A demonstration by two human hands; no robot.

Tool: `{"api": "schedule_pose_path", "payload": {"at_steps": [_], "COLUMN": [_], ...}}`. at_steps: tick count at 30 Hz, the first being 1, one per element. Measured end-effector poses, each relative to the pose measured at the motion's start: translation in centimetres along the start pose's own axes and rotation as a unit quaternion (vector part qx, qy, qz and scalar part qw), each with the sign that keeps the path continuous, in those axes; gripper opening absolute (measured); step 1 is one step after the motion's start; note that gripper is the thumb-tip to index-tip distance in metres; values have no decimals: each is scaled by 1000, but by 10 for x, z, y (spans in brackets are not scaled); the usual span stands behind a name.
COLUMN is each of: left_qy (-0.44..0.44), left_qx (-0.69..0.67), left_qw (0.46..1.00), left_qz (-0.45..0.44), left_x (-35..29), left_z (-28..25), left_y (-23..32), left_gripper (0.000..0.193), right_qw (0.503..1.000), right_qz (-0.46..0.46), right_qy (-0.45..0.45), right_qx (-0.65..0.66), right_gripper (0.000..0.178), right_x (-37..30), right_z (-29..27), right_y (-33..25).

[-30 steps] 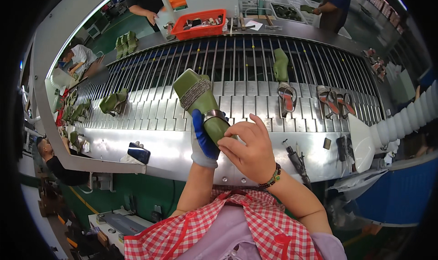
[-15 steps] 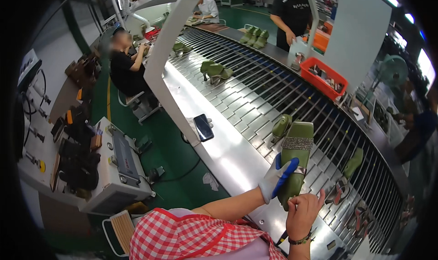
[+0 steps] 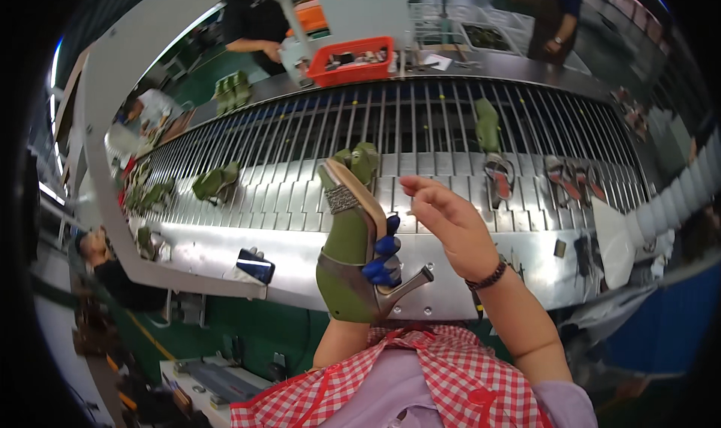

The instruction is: The person assembles green high-heeled shoes on a factory conveyor belt. They pick up shoe components, attach a silver metallic strap to the heel, and use a screwdriver to tighten the strap. The person handles the shoes one at a time, inspecting the fit before placing them back on the line.

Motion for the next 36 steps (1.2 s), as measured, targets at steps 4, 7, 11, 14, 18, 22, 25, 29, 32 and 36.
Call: {"api": "schedule_pose_path", "payload": {"at_steps": [4, 7, 11, 14, 18, 22, 25, 29, 32, 36], "left_qy": [-117, -111, -113, -108, -97, -77, -30, -173, -138, -138], "left_qx": [7, 6, 12, 16, 22, 30, 57, -5, 118, 308], "left_qw": [989, 986, 983, 982, 982, 985, 991, 985, 969, 857], "left_qz": [-94, -123, -143, -154, -159, -155, -113, 14, 168, 390], "left_x": [2, 1, 3, 4, 4, 5, 9, 27, 39, 16], "left_z": [12, 18, 23, 22, 19, 16, 15, 14, 18, 58], "left_y": [-39, -53, -63, -66, -67, -63, -49, -2, 29, 12], "left_gripper": [59, 62, 63, 63, 64, 65, 65, 66, 60, 60], "right_qw": [999, 999, 996, 987, 979, 974, 993, 976, 968, 990], "right_qz": [21, 30, 69, 134, 102, 170, 107, -137, -99, -6], "right_qy": [5, 6, 29, -2, -108, -52, 2, 0, -70, 120], "right_qx": [44, 39, 56, 93, 139, 137, 56, -167, -219, -75], "right_gripper": [15, 16, 23, 46, 66, 61, 54, 55, 75, 78], "right_x": [5, 3, 0, -5, -12, -7, 1, -17, -46, -45], "right_z": [-7, -6, -9, -9, -4, -6, -17, -24, -11, -42], "right_y": [-6, -6, 9, 13, 10, 18, 24, -3, 2, 57]}}
Point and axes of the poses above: each hand's wrist, its own x-axis towards the middle knuckle, its own z-axis out of the palm, y = z × x, the point moved 7 cm from there along x, towards the middle knuckle, and after that the axes turned 15 degrees about y, right-handed, at the moved point
